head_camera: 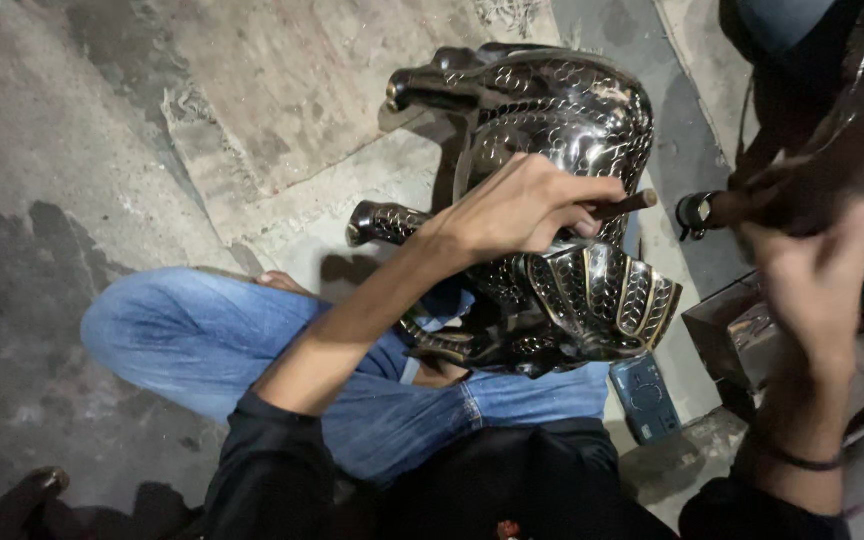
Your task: The person sits cross-legged on the floor with a brass animal sculpture on their lap. They hold a chisel against the statue's surface and repeatedly strike it with a wooden mallet, repositioning the chisel to work different spots on the patterned body and legs.
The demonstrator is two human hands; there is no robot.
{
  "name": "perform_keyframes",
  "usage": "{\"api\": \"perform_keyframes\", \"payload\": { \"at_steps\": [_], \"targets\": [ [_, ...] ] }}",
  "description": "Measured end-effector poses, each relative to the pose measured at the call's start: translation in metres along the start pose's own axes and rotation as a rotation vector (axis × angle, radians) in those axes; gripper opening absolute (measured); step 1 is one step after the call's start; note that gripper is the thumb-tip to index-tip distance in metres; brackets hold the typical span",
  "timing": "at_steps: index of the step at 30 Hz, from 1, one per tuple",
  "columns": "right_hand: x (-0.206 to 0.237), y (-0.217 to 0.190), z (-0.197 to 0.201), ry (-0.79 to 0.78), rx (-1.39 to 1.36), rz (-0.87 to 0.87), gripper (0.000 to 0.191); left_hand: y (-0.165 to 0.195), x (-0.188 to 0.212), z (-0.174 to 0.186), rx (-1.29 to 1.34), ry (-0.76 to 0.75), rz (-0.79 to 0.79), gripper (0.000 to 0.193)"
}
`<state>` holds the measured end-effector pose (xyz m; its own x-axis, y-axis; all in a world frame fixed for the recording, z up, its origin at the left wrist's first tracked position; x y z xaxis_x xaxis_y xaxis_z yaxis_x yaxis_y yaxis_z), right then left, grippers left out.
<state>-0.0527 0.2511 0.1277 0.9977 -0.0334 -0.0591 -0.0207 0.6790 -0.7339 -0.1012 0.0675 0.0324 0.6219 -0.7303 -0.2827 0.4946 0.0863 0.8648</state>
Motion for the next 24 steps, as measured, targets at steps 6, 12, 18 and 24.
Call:
{"api": "perform_keyframes", "payload": {
  "at_steps": [6,12,18,24],
  "targets": [
    [0.007,0.004,0.007,0.085,-0.148,0.019,0.032,0.011,0.001,0.007,0.009,0.076,-0.148,0.039],
    [0.001,-0.007,-0.005,-0.009,0.018,0.113,0.028,0.004,-0.002,0.002,0.013,-0.006,-0.017,0.038],
    [0.009,-0.015,-0.008,0.027,0.169,0.126,0.036,0.007,-0.005,-0.003,-0.029,-0.077,-0.047,0.037],
    [0.023,-0.028,-0.004,0.146,0.314,0.161,0.035,0.015,-0.002,0.002,-0.004,-0.055,-0.147,0.037]
  ]
}}
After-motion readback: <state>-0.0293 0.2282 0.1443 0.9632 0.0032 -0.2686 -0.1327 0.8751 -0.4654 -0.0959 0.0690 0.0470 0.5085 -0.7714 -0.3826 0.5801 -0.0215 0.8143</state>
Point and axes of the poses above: each hand's wrist, its own x-axis away from the middle knuckle, its own z-axis out of the back of the hand, y = z × x, the point moved 9 cm from there along -x, towards the middle knuckle
